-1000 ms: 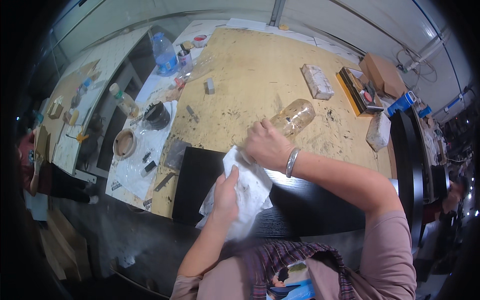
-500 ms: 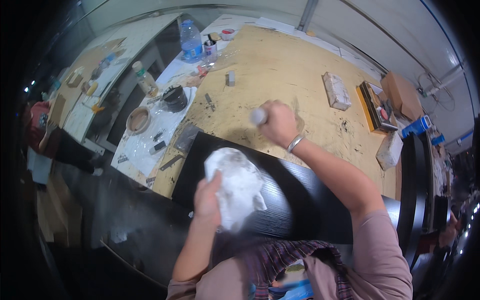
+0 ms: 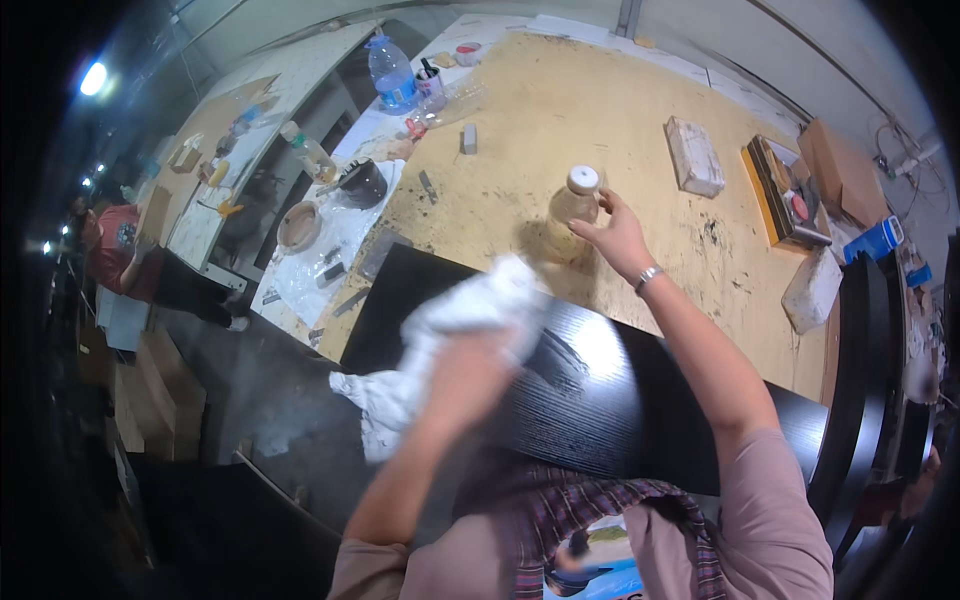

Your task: The person wipes a long black wooden board with a white cloth, then uses a small rectangular block to rub the surface, and continues wiping with the cloth. The person repeats this process, occasionally flipping the board over to work on the other side.

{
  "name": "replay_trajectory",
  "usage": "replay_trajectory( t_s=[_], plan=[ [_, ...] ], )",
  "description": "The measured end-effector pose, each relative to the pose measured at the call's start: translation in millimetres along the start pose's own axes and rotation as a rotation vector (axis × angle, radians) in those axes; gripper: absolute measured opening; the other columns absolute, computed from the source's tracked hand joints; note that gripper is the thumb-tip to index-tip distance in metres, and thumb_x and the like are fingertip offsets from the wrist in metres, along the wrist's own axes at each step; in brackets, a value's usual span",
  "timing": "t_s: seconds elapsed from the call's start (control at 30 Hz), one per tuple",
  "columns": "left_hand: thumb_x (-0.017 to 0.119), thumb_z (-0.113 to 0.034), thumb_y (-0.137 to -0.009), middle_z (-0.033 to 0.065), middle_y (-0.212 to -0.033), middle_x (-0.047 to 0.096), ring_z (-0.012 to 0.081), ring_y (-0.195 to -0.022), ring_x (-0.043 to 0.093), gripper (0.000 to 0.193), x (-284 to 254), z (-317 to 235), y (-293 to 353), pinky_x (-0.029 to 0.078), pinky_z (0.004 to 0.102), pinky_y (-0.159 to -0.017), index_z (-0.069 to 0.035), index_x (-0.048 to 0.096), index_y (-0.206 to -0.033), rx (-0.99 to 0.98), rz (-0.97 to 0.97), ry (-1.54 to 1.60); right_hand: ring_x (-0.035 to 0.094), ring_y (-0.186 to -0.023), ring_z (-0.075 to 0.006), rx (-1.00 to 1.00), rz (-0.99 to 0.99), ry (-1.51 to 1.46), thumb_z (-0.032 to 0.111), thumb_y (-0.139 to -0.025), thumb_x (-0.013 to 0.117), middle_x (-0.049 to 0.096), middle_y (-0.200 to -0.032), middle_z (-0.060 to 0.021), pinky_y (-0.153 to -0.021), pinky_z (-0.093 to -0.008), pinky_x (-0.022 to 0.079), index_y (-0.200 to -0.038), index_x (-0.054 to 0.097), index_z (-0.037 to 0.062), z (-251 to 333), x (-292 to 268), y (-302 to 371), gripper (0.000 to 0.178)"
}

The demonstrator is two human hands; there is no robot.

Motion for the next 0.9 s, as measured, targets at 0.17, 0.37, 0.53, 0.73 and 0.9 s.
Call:
replay_trajectory(
  t_s=[0.17,0.37,0.53,0.73,0.9],
  plan=[
    [0.067,-0.028,-0.093,0.0237,-0.158,0.037,0.0410,-0.146,0.035,0.075,-12,49,18,0.025,0.0549,-0.120,0.001,0.035,-0.154,-0.159,-0.487,-0.227,0.062,-0.115,-0.0426,-0.026,0.374,0.325,0.037,-0.096,0.064,0.065,-0.121,-0.0307,-0.101,-0.0450,0.048,-0.120,0.065,-0.0074,-13,-69,107,0.051],
    [0.067,-0.035,-0.093,0.0213,-0.158,0.039,0.0384,-0.148,0.033,0.071,25,-52,-13,0.024,0.0535,-0.121,0.000,0.042,-0.151,0.257,-0.309,-0.034,0.065,-0.069,-0.0429,0.026,0.321,0.567,0.039,-0.100,0.055,0.067,-0.071,-0.0218,-0.065,-0.0509,0.051,-0.080,0.067,0.0025,-39,-83,165,0.044],
    [0.068,-0.028,-0.092,0.0250,-0.155,0.040,0.0423,-0.145,0.035,0.071,-30,35,-44,0.027,0.0532,-0.119,0.004,0.040,-0.149,-0.099,-0.504,-0.228,0.065,-0.067,-0.0423,0.036,0.323,0.584,0.038,-0.101,0.054,0.066,-0.069,-0.0228,-0.066,-0.0506,0.052,-0.076,0.067,0.0014,-30,-78,168,0.047],
    [0.069,-0.027,-0.091,0.0245,-0.155,0.041,0.0393,-0.147,0.035,0.068,48,-99,3,0.026,0.0550,-0.120,0.001,0.045,-0.148,0.424,-0.262,-0.032,0.066,-0.068,-0.0424,0.040,0.307,0.619,0.037,-0.102,0.052,0.066,-0.069,-0.0227,-0.067,-0.0512,0.052,-0.075,0.068,0.0018,-34,-76,166,0.047],
    [0.049,-0.017,-0.102,0.0239,-0.154,0.045,0.0396,-0.146,0.037,0.048,-13,96,43,0.026,0.0510,-0.121,0.003,0.048,-0.146,-0.186,-0.618,-0.139,0.066,-0.068,-0.0427,0.059,0.302,0.622,0.037,-0.102,0.051,0.067,-0.071,-0.0229,-0.067,-0.0523,0.052,-0.076,0.069,0.0019,-33,-78,168,0.047]
  ],
)
Point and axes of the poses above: each hand's wrist, its own y-axis away from the middle knuckle, its own x-axis out of the palm, z = x × y, the point moved 6 cm from there along -y, towards the middle knuckle
